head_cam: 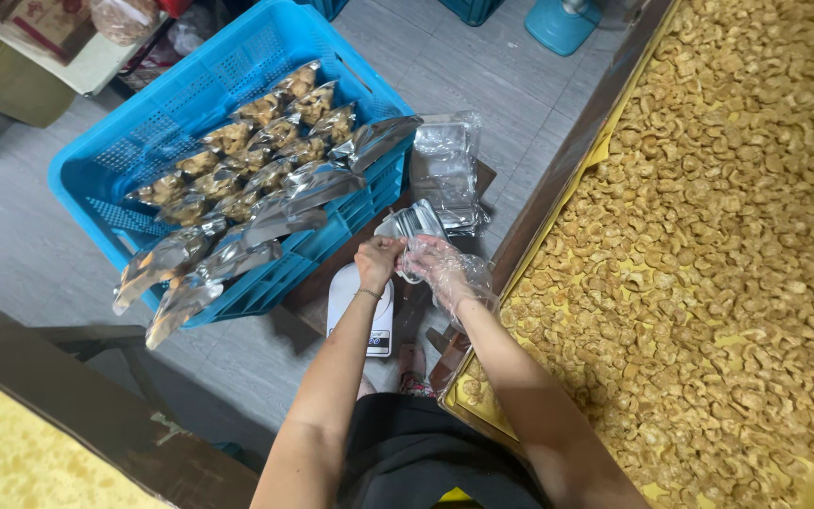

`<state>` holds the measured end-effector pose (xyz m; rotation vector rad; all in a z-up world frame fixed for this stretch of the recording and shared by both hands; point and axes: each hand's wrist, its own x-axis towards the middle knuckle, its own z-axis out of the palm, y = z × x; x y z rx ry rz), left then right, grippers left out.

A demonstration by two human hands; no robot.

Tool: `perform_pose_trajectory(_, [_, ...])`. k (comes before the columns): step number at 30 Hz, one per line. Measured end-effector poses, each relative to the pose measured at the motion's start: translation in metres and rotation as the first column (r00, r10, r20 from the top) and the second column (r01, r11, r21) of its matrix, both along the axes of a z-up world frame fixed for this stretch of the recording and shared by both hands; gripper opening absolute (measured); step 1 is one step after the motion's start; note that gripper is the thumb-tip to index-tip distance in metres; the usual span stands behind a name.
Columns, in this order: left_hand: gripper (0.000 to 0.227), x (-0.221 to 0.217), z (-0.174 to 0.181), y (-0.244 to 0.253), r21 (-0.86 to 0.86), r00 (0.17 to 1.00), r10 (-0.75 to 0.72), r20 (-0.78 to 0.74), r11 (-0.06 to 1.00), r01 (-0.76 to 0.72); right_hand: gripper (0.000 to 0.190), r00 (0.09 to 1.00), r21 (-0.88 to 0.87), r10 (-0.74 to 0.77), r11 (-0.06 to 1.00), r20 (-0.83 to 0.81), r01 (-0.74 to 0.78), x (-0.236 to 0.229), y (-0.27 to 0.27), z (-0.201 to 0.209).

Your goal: The person scoops small snack pieces from a large pile on a yellow mat into clear plastic bags. They place each filled bag onto a digital scale, then transfer it to a blue crate. The process repeats with multiple bags throughout the clip.

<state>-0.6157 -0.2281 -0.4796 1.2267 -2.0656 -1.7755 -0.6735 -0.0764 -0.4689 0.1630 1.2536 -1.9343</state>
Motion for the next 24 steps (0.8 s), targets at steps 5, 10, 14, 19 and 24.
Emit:
perform_pose_trajectory(5, [0.017,0.014,0.049,-0.006,-0.02,0.998,-0.058,-0.025,0.998,0.057,0.042,0.978,0.125,0.127,0.986,-0.163,-0.107,-0.004,-0.003,-0.017])
perform_pose_trajectory(10, [0.027,0.057,0.095,-0.015,0.26,0.986,-0.091,-0.14,0.957,0.125,0.031,0.994,-0.01,-0.008,1.0,-0.111,0.007,-0.013,-0.001,-0.009])
perform_pose_trajectory(14, [0.017,0.11,0.147,-0.029,0.353,0.995,-0.012,-0.098,0.934,0.046,0.027,0.957,-0.039,0.199,0.977,-0.209,-0.212,0.008,-0.021,0.038])
perform_pose_trajectory(19, [0.018,0.205,0.21,-0.025,0.023,0.987,0.143,-0.078,0.99,-0.141,0.031,0.762,0.004,0.537,0.818,-0.362,-0.575,0.089,-0.093,0.098])
perform_pose_trajectory(24, [0.017,0.32,0.229,-0.008,-0.112,0.908,0.41,-0.085,0.902,-0.418,0.03,0.293,0.23,0.852,0.419,-0.433,-0.878,0.19,-0.131,0.18])
